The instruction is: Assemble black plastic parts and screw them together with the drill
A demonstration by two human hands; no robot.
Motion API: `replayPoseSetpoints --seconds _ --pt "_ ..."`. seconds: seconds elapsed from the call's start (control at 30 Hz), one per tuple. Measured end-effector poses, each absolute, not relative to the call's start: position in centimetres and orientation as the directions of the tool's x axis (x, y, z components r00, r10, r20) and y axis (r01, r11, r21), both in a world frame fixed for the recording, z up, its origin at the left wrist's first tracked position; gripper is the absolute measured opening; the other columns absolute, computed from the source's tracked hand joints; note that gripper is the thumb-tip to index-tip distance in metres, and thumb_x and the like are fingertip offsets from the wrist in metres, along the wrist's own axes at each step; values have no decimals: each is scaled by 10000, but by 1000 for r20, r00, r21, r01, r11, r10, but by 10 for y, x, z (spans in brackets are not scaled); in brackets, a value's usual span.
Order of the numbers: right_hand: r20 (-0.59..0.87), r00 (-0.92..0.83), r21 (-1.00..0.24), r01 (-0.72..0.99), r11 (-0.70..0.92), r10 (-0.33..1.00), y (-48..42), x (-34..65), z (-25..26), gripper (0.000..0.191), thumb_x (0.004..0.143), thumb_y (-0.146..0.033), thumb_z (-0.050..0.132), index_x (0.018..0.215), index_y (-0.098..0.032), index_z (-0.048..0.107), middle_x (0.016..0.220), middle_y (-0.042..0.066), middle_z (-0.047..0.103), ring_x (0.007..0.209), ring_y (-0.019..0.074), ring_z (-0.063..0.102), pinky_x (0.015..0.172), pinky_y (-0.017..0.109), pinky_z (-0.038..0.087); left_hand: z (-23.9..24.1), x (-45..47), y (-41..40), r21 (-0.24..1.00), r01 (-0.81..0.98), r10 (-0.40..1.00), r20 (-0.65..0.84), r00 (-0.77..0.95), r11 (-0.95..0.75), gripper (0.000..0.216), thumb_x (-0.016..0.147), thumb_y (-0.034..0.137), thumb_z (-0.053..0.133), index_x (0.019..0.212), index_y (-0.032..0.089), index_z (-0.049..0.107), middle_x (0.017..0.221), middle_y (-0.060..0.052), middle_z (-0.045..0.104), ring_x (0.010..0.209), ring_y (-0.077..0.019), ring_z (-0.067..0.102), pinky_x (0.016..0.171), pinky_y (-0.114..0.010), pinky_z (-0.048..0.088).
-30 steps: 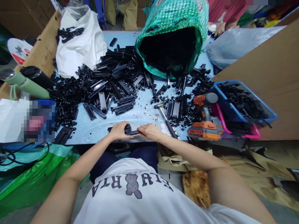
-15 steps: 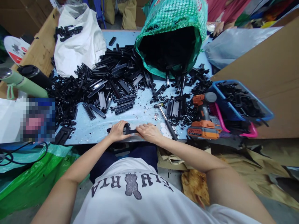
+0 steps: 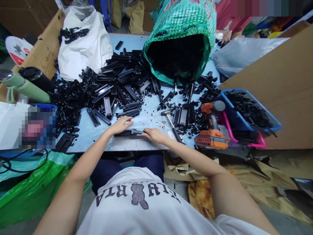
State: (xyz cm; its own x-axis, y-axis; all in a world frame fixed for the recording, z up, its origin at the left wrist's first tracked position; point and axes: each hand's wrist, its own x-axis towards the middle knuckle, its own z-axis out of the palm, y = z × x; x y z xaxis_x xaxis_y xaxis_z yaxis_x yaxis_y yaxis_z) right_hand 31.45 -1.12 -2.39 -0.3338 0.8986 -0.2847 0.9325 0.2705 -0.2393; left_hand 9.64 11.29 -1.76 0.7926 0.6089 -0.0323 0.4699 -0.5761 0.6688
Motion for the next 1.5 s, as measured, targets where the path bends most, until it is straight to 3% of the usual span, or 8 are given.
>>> replayPoseSetpoints --seconds 0.2,0.5,0.77,0.87,1.0,1.13,1.3,1.5 --pt "-255 -355 -259 921 290 900 0 322 -43 411 959 -474 259 1080 -165 502 993 65 621 777 172 590 606 250 268 -22 86 37 501 470 687 531 496 -726 241 866 302 469 1025 143 553 1036 -100 597 1063 -210 518 937 -399 416" --pt "-243 -378 -238 916 323 893 4 332 -52 410 957 -474 261 1052 -159 505 958 67 615 783 170 584 613 244 275 -62 106 -26 324 337 468 618 632 -884 231 800 190 534 1021 136 577 1037 -106 615 1116 -243 517 925 -415 458" --pt "-133 -344 -155 933 324 929 -1 328 -41 410 921 -506 352 1098 -174 515 1030 71 589 903 161 525 758 241 325 -63 125 -31 276 352 446 608 657 -894 284 826 223 495 1085 129 566 1121 -123 590 1211 -245 444 1005 -435 390" --pt "21 -88 -64 994 89 996 -19 347 -35 475 937 -473 311 1212 -110 447 1146 157 518 1048 225 434 862 314 290 -60 143 -32 245 425 489 506 711 -872 422 858 317 455 1217 98 497 1300 -154 470 1330 -273 274 1077 -473 280" --pt "72 406 107 905 -412 911 -48 375 -41 354 929 -361 335 1022 -70 515 989 191 512 961 277 426 762 352 293 -63 173 -33 214 489 532 278 800 -846 771 836 568 397 1368 19 302 1458 -192 211 1384 -290 56 1126 -474 138" --pt "80 531 167 827 -537 844 -63 384 -57 246 909 -264 372 1034 -106 513 946 163 517 906 258 457 724 343 304 -75 191 -33 215 557 589 131 797 -802 1013 747 714 391 1382 -56 219 1469 -230 107 1382 -299 -17 1141 -437 79" --pt "59 585 -4 810 -586 809 -61 385 -54 345 927 -275 301 1136 -85 499 995 193 502 869 251 503 674 329 346 -82 191 -32 233 550 587 138 798 -802 1114 685 772 406 1391 -61 189 1472 -229 84 1381 -300 -45 1146 -431 66" --pt "-34 418 -656 676 -336 908 -69 361 46 468 912 -527 276 803 -152 535 628 46 496 595 155 487 587 263 382 -80 189 -30 231 536 574 148 806 -812 1140 665 790 403 1389 -65 191 1469 -233 95 1381 -307 -34 1144 -424 55"
